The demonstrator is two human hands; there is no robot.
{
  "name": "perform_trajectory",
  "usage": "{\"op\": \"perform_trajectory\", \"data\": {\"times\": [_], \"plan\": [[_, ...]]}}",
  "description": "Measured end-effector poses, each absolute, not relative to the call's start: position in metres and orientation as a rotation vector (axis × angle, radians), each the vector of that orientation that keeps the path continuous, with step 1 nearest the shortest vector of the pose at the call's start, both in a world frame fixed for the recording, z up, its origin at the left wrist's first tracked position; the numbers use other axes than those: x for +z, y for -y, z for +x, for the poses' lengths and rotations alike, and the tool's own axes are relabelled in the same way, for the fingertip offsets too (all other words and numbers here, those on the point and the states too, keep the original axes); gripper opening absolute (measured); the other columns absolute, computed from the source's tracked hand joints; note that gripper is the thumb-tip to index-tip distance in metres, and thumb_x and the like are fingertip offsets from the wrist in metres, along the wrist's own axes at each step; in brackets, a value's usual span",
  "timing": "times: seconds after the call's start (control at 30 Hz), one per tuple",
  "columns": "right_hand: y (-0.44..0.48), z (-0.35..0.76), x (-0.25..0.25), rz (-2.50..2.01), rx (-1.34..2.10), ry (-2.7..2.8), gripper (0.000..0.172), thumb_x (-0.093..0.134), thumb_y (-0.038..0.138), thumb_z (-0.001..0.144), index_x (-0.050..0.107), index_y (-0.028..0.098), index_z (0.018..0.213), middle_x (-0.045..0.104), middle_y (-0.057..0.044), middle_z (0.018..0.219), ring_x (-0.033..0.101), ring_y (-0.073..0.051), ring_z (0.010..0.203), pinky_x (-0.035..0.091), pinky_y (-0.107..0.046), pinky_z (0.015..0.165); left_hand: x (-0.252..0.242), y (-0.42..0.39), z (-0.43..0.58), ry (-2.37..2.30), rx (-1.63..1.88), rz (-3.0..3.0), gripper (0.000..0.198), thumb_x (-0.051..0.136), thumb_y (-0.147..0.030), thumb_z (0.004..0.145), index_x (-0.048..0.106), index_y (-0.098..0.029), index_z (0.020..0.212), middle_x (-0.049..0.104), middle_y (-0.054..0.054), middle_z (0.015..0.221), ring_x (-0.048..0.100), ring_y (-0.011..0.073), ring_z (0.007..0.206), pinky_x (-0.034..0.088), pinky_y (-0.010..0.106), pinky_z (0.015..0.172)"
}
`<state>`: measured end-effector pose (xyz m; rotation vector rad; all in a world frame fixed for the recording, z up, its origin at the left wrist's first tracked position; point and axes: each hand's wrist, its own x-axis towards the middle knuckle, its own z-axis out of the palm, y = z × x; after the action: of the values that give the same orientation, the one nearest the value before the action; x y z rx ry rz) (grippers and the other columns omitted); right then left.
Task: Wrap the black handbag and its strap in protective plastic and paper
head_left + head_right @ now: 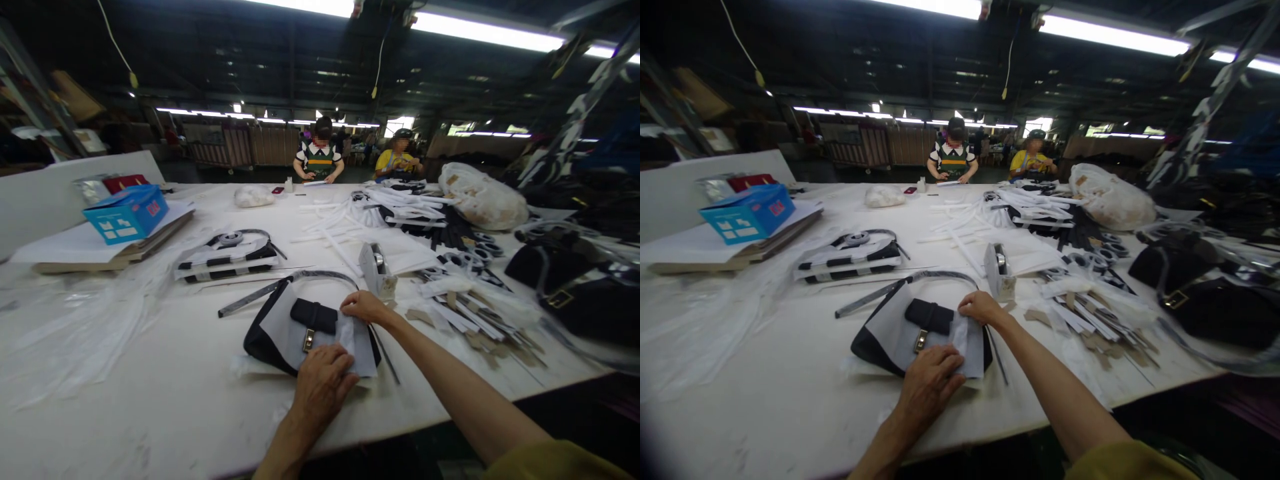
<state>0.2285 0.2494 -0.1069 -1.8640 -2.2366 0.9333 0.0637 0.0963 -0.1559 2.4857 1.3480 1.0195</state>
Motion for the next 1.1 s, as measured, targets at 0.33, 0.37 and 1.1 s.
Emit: {"op": "perform_trajectory", "data": {"times": [0.33,0.37,1.1], "plan": [[-0.230,0.218,-0.080,-1.697,0.441,2.327,0.025,0.055,0.023,0.086,0.076,0.020,0.100,0.074,-0.008,0.097,0.066,-0.022,0.096,0.047,-0.030,0.085,-0.161,-0.100,0.061,-1.297,0.988,2.560,0.022,0.069,-0.022,0.085,0.062,-0.025,0.105,0.070,0.001,0.113,0.064,0.0219,0.109,0.048,0.037,0.093],[-0.222,0.218,-0.079,-1.625,0.434,2.349,0.025,0.054,0.026,0.089,0.075,0.023,0.103,0.073,-0.006,0.099,0.065,-0.019,0.097,0.045,-0.028,0.088,-0.160,-0.100,0.061,-1.298,0.985,2.568,0.021,0.069,-0.023,0.086,0.062,-0.025,0.106,0.070,0.001,0.113,0.064,0.0218,0.109,0.049,0.037,0.092],[-0.151,0.181,-0.117,-1.404,0.473,2.132,0.049,0.045,0.038,0.097,0.053,0.010,0.138,0.052,-0.016,0.143,0.041,-0.029,0.139,0.023,-0.052,0.119,-0.166,-0.101,0.063,-1.280,1.128,2.615,0.024,0.052,-0.034,0.095,0.065,-0.020,0.110,0.073,0.007,0.101,0.067,0.0268,0.095,0.051,0.043,0.082]]}}
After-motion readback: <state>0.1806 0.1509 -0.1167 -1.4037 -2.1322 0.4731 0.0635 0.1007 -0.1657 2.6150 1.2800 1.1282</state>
